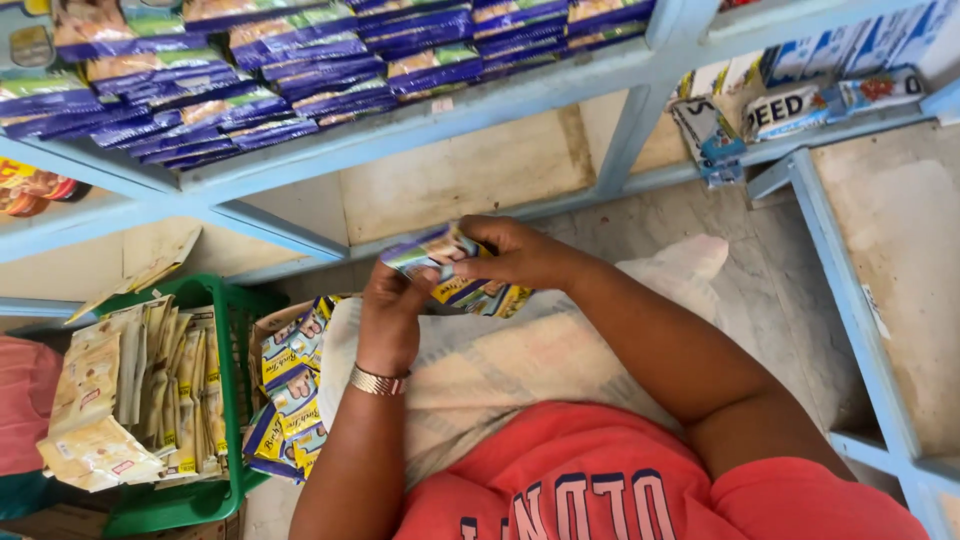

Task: Stocking and organizing milk powder sachets on grocery store shelves.

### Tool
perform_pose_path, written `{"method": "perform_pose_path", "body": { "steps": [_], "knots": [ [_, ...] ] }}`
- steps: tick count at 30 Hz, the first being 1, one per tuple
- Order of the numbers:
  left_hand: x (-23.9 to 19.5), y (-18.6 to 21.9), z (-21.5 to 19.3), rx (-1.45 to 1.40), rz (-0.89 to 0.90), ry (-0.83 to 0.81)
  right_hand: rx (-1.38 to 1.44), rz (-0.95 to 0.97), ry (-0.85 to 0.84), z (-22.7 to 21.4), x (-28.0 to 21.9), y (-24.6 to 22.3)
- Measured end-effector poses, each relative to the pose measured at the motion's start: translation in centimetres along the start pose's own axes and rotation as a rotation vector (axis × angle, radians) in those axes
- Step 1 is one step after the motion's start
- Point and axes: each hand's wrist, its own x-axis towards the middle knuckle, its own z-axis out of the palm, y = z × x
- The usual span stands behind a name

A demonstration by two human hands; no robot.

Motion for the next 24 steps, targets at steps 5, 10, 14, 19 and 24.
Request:
{"method": "perform_pose_path", "body": {
  "steps": [5,10,14,19,24],
  "knots": [
    [0.6,-0.1,0.3,0.141,0.023,0.018,-0.251,-0.332,0.137,-0.6,1.1,1.7],
    [0.7,0.0,0.7,0.161,0.006,-0.01,-0.005,-0.426,0.125,1.0,0.4,-0.3],
    [0.6,0.1,1.0,0.218,0.063,-0.013,0.027,-0.369,0.179,1.5,0.0,-0.6],
    [0.2,0.0,1.1,0.214,0.088,0.007,-0.056,-0.473,0.215,1.8,-0.3,-0.7],
    [-0.2,0.1,1.2,0.271,0.151,0.018,-0.119,-0.523,0.28,1.5,-0.1,1.1]
  ]
}}
